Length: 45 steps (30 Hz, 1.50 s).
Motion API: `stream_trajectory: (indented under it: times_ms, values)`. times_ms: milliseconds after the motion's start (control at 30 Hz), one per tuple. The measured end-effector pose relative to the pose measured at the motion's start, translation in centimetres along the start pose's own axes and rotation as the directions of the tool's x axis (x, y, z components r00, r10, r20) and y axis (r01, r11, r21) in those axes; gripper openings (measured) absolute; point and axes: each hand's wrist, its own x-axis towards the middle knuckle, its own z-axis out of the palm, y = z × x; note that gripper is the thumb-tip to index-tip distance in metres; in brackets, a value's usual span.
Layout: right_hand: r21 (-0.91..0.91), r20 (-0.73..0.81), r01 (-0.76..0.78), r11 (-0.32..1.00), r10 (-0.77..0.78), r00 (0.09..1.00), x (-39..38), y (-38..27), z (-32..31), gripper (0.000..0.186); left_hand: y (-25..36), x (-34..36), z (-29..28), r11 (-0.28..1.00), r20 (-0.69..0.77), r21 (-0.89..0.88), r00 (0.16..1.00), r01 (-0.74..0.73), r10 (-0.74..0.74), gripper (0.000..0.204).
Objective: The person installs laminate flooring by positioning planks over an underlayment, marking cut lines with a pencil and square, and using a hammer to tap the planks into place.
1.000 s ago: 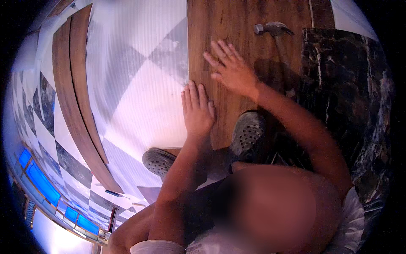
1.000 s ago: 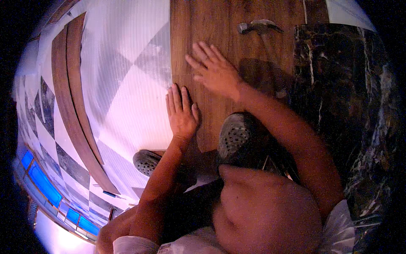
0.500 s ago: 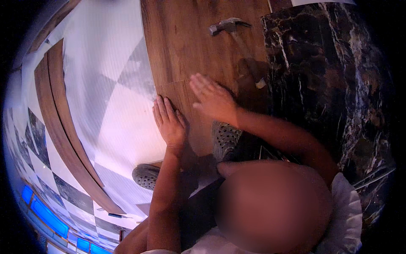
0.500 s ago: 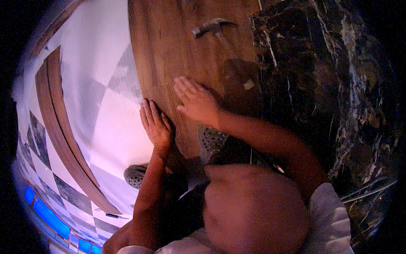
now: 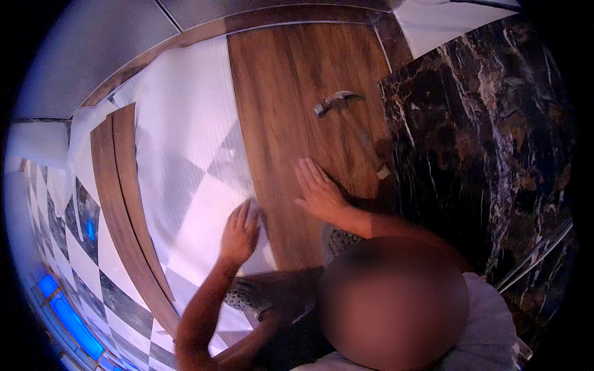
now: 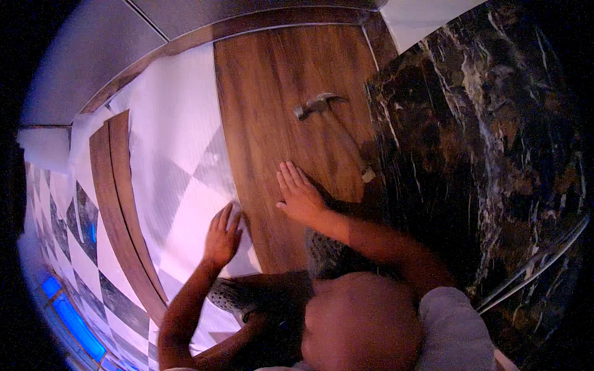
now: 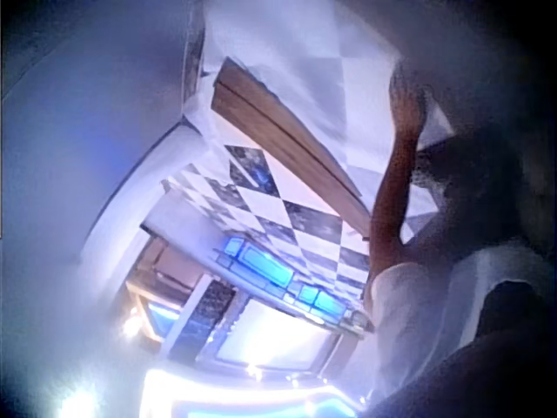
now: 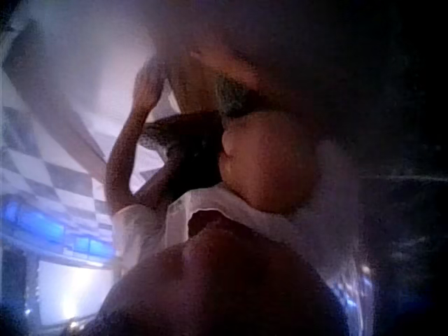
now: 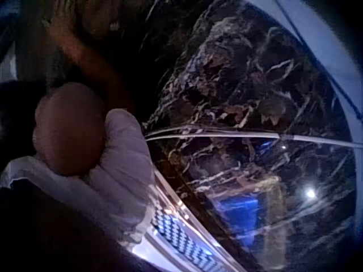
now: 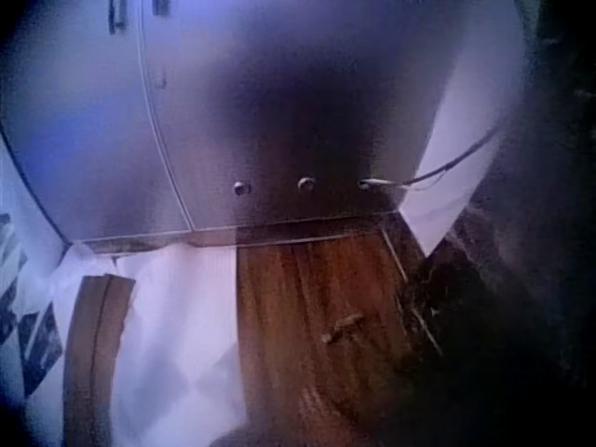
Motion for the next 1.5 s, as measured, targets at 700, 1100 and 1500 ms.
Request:
stream_trajectory:
  times_ms: [700, 1100, 1500]
  values:
    - [-0.011, 0.196, 0.034, 0.999, -0.031, 0.98, -1.6, 2.5, -2.7, 0.07, -10.4, -30.4, -1.9, 0.504, -0.16, -0.042, 0.492, 0.863, -0.856, 0.022]
    - [0.028, 0.493, 0.007, 1.0, -0.02, 0.87, 2.5, 5.1, -7.7, 0.046, -17.1, -37.4, 4.6, -0.251, -0.183, -0.202, -0.288, 0.947, -0.94, 0.034]
    - [-0.032, 0.741, 0.183, 0.983, -0.1, 0.664, 7.5, -1.1, -12.1, 0.05, -18.7, -33.4, 0.4, -0.656, 0.23, -0.54, -0.658, 0.527, -0.717, 0.03]
